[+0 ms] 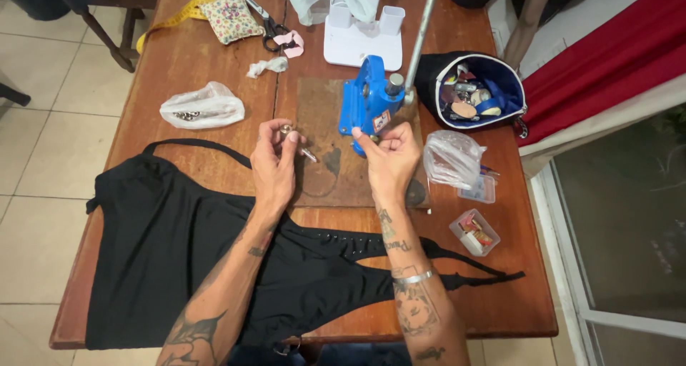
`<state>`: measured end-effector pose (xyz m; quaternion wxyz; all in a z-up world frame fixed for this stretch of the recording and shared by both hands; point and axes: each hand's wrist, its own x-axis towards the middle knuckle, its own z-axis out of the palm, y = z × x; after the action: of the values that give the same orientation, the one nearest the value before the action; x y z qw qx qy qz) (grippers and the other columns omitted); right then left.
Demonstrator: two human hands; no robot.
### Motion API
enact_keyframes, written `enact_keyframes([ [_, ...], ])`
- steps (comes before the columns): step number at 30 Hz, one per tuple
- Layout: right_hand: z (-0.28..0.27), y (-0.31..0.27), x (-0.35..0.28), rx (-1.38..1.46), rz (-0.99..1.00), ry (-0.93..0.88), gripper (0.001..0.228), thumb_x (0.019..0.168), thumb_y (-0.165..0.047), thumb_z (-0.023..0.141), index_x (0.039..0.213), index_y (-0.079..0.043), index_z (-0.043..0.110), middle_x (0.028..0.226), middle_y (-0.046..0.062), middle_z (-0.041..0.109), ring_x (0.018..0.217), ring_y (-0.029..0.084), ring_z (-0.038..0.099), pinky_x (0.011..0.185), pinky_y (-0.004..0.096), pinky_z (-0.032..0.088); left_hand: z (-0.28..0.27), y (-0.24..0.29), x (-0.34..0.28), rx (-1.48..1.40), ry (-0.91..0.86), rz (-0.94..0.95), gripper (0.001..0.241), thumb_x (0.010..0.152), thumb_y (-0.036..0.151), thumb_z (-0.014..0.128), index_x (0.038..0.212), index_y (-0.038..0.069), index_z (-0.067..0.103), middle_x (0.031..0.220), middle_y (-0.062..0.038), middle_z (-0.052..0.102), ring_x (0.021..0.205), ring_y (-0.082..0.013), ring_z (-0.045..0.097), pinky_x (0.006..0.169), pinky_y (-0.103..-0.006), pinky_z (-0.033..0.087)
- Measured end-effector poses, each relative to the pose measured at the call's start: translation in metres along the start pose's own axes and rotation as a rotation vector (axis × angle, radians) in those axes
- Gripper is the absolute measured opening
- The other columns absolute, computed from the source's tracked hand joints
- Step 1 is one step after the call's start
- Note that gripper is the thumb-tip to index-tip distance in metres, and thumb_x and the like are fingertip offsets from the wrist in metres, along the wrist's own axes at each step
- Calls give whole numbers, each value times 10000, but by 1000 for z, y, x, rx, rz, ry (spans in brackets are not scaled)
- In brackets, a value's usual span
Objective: Marking a garment with a fabric pen and using a manual press machine to attach decorative studs.
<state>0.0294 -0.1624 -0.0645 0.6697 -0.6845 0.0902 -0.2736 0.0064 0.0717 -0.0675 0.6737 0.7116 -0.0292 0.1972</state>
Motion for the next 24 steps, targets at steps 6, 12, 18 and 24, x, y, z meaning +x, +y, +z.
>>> enact_keyframes([
  [6, -86, -46, -6, -298, -88, 76, 324, 943, -148, 1116, 1229, -188, 969, 548, -95, 507, 569, 0, 428, 588, 189, 339, 4, -3, -1, 69, -6, 44, 223, 1243, 129, 746, 1464, 116, 766, 1082, -152, 912, 971, -328, 889, 962, -476, 695],
  [12, -239, -89, -63, -1084, -209, 87, 296, 1049, -511, 1040, 1260, -314, 976, 673, 72, 752, 727, 370, 820, 758, 455, 638, -7, 14, 2, 217, -135, 272, 270, 1129, 146, 993, 1386, 140, 907, 1380, -128, 907, 1323, -386, 857, 1170, -497, 629],
  [18, -264, -85, -84, -1104, 206, 86, 448, 920, -576, 1064, 1336, -443, 963, 711, 121, 780, 843, 390, 864, 801, 495, 682, -5, 28, -11, 285, -246, 419, 378, 1035, 316, 1102, 1393, 287, 983, 1208, -28, 850, 1123, -277, 753, 1096, -378, 586],
  [24, -318, -72, -101, 207, 358, 544, 297, 1255, -384, 657, 1274, -146, 833, 729, -152, 209, 544, 14, 286, 464, 205, 235, 76, 113, -61, 112, -480, 444, 289, 969, 230, 1072, 1243, 227, 979, 1193, -42, 971, 1050, -354, 888, 1005, -470, 672],
])
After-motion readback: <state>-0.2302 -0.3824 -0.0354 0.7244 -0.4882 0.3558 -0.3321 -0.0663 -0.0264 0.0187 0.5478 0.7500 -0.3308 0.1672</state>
